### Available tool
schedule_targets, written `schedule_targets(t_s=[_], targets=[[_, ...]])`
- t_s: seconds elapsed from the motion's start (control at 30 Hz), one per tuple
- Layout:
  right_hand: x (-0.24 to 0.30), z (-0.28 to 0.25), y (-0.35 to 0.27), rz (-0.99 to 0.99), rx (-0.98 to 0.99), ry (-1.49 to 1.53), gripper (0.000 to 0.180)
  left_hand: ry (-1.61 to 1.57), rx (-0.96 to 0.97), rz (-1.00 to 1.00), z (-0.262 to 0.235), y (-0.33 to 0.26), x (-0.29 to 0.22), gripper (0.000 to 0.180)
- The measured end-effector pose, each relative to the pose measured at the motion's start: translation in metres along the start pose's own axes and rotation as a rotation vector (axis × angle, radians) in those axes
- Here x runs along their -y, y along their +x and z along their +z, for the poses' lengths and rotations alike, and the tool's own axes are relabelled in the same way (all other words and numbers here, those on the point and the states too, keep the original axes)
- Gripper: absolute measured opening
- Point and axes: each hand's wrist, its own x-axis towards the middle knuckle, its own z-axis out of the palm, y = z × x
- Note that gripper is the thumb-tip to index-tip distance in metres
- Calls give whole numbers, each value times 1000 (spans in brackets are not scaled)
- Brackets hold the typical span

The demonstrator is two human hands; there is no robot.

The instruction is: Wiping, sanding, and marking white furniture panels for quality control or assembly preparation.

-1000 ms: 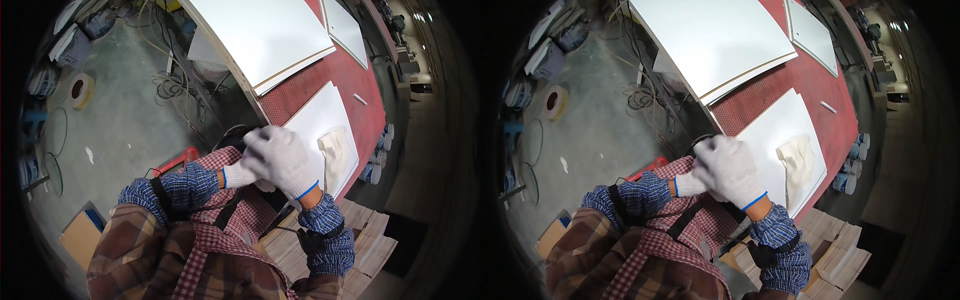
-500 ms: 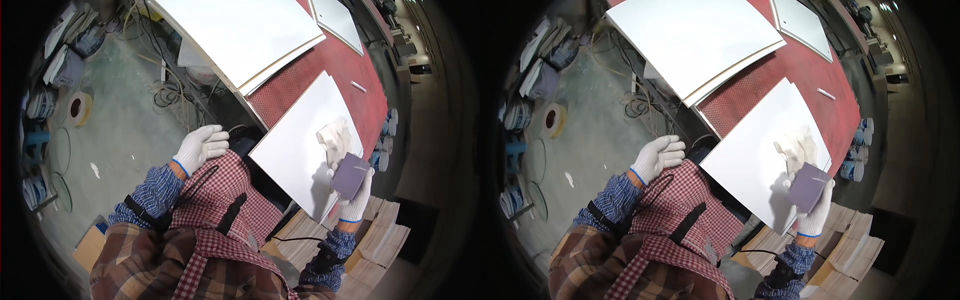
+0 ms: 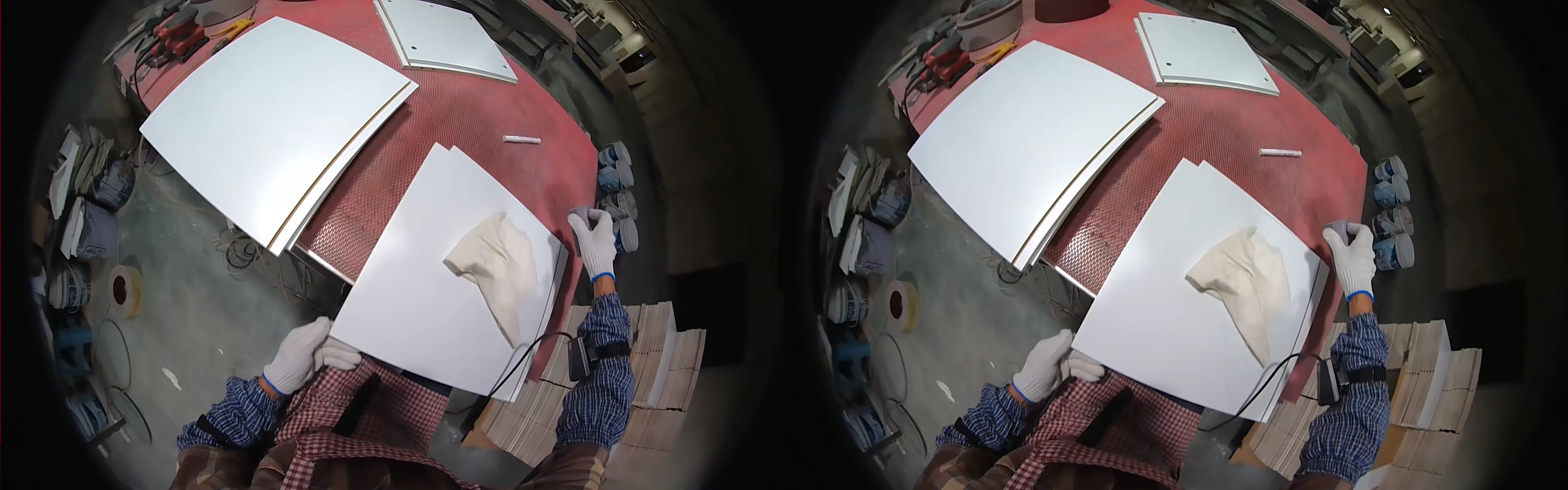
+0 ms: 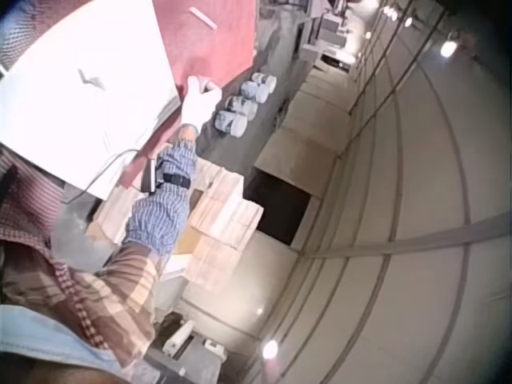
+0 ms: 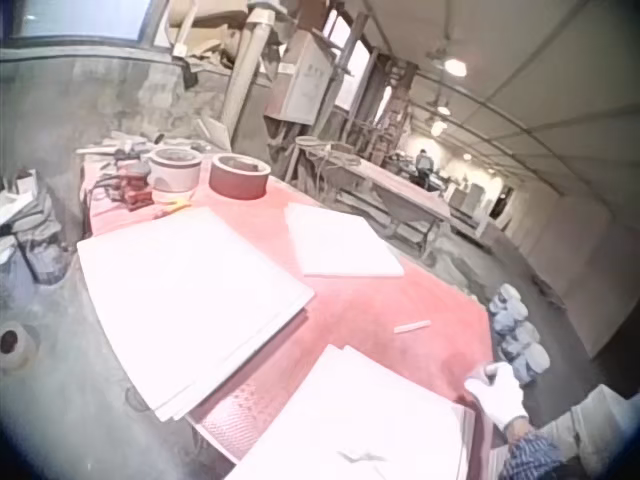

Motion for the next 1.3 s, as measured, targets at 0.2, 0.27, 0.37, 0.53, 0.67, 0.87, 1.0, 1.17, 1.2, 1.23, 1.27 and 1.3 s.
schedule_targets(t_s=[0.2,0.27,0.37,0.53,0.67,0.87,1.0,1.17,1.2,1.23,1.27,1.3], targets=[[-29,83,77,-317,164,-530,75,-109,187,74,-1,8,17,76],[-27,77,74,-243,307,-361,78,123,207,52,13,5,1,58],[-26,75,48,-466,-13,-175,70,281,165,-120,27,14,-5,41],[85,47,-148,-876,323,25,54,176,85,-17,40,22,3,33],[76,66,-185,-982,144,92,39,185,65,-97,45,32,6,28],[145,73,-242,-1132,514,683,35,295,325,-20,56,34,-11,50],[195,95,-259,-1399,563,574,39,406,25,361,15,29,41,56],[216,111,-199,-1223,456,337,29,202,169,-94,36,30,15,40],[218,113,-173,-1108,334,240,27,189,157,-67,43,28,12,40],[220,112,-149,-1049,263,225,26,168,164,-61,45,27,9,39],[222,112,-124,-991,196,210,26,189,132,-62,44,25,11,39],[223,114,-100,-943,174,147,27,198,151,-59,44,27,11,39]])
